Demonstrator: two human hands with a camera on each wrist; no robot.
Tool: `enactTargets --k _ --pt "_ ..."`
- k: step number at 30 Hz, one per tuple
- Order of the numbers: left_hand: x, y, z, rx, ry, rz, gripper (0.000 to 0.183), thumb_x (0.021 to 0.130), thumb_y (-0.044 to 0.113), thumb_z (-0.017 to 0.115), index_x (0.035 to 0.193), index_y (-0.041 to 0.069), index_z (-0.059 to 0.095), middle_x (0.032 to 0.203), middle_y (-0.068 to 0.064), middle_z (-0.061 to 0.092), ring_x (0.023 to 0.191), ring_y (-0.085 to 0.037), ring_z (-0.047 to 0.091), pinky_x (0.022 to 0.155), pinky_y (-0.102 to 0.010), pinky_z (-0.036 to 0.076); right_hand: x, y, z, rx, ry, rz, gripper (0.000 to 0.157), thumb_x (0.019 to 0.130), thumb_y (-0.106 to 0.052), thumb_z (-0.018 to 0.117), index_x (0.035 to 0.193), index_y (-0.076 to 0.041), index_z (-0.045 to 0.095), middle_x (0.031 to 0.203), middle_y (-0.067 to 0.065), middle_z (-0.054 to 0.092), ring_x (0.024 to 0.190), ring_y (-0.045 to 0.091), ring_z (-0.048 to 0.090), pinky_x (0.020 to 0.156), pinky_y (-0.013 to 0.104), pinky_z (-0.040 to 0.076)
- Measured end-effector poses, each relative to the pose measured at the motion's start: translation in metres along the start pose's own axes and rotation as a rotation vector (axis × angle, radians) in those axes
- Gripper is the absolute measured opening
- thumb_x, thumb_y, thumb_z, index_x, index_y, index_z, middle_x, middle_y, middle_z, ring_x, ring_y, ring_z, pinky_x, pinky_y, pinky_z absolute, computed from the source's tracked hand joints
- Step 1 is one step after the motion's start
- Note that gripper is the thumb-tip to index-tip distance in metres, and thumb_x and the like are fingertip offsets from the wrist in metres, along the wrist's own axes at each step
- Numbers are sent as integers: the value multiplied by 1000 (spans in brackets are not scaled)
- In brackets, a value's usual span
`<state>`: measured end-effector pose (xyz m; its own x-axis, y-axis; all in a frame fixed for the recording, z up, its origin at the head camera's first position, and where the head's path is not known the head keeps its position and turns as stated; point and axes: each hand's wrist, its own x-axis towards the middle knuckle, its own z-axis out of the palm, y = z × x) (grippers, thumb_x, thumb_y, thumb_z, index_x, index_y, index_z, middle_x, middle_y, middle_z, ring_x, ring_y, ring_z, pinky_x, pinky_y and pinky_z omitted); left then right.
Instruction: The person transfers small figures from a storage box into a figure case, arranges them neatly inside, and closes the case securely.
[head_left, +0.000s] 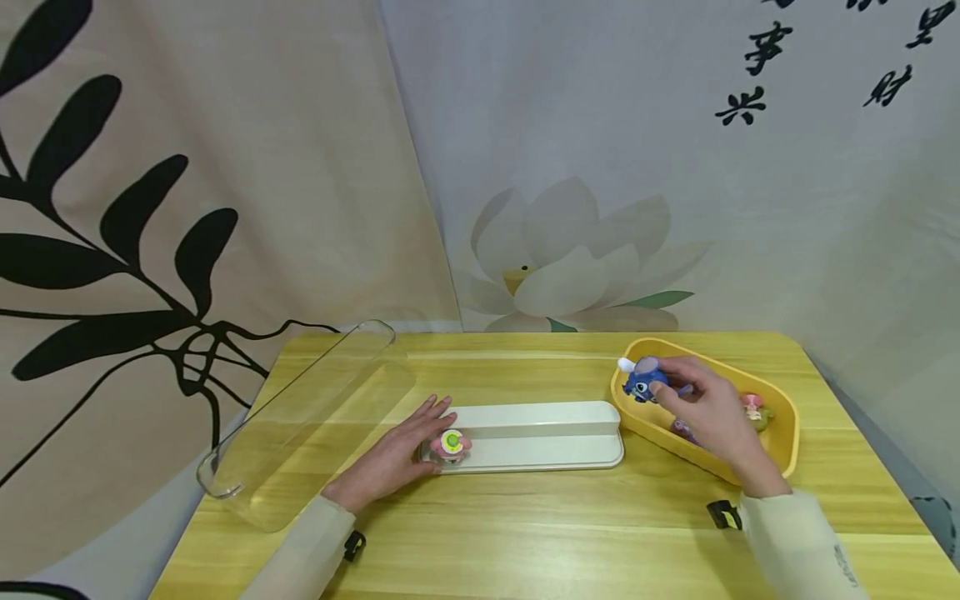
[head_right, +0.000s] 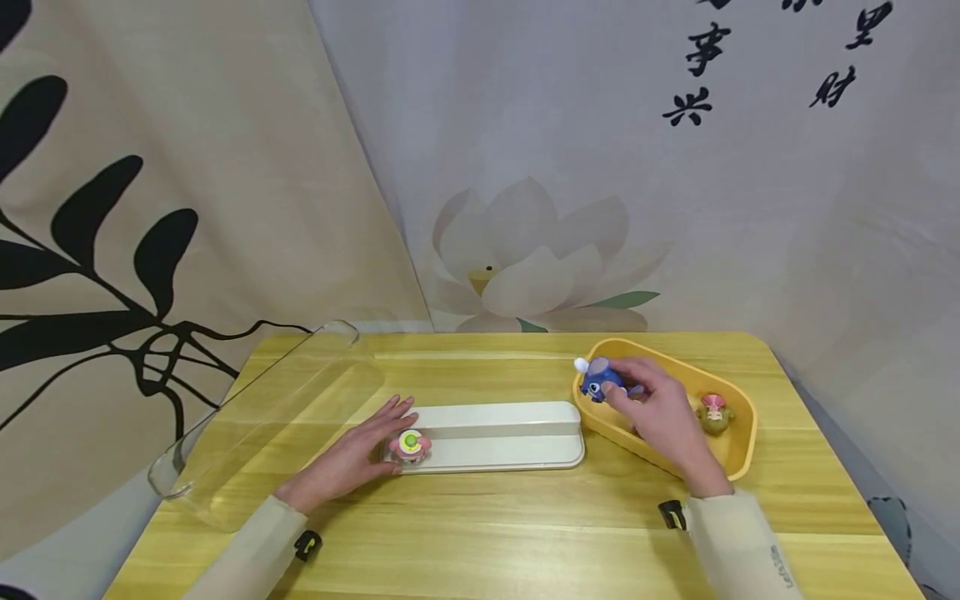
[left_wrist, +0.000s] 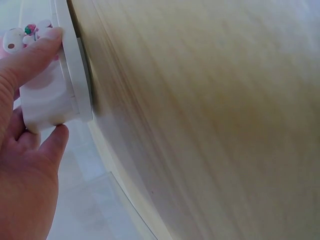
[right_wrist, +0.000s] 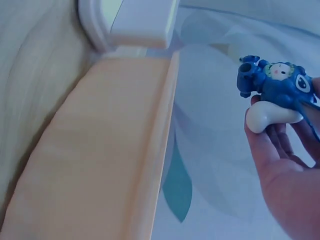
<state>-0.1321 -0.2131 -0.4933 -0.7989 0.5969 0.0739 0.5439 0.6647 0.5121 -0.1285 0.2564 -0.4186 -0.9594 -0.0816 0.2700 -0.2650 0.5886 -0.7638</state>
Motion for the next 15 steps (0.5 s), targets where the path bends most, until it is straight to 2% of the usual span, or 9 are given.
enactTargets --k 4,9,12,15 --pt "-1 0 0 0 1 -5 80 85 14 85 156 10 47 171 0 23 158 -27 18 123 -47 30 -2 -10 7 58 -26 -8 30 101 -18 68 128 -4 70 113 10 68 86 6 60 56 23 56" --pt "-1 1 -1 -11 3 -14 81 85 13 86 156 10 46 171 -1 23 157 -26 19 123 -48 30 -4 -18 17 80 -42 -54 29 101 -18 70 127 -7 70 106 3 66 87 11 58 66 18 51" --pt "-1 2 -1 -13 3 -17 82 85 13 86 156 11 46 171 -1 23 158 -26 18 123 -48 29 -5 -23 25 100 -55 -82 27 100 -17 71 125 -9 72 103 1 66 85 13 57 66 19 50" --pt "-1 2 -1 -14 3 -17 82 85 13 86 157 11 46 171 0 23 158 -26 18 123 -48 30 -6 -31 35 166 -88 -125 26 100 -11 70 125 -8 71 107 2 68 84 13 58 65 21 51"
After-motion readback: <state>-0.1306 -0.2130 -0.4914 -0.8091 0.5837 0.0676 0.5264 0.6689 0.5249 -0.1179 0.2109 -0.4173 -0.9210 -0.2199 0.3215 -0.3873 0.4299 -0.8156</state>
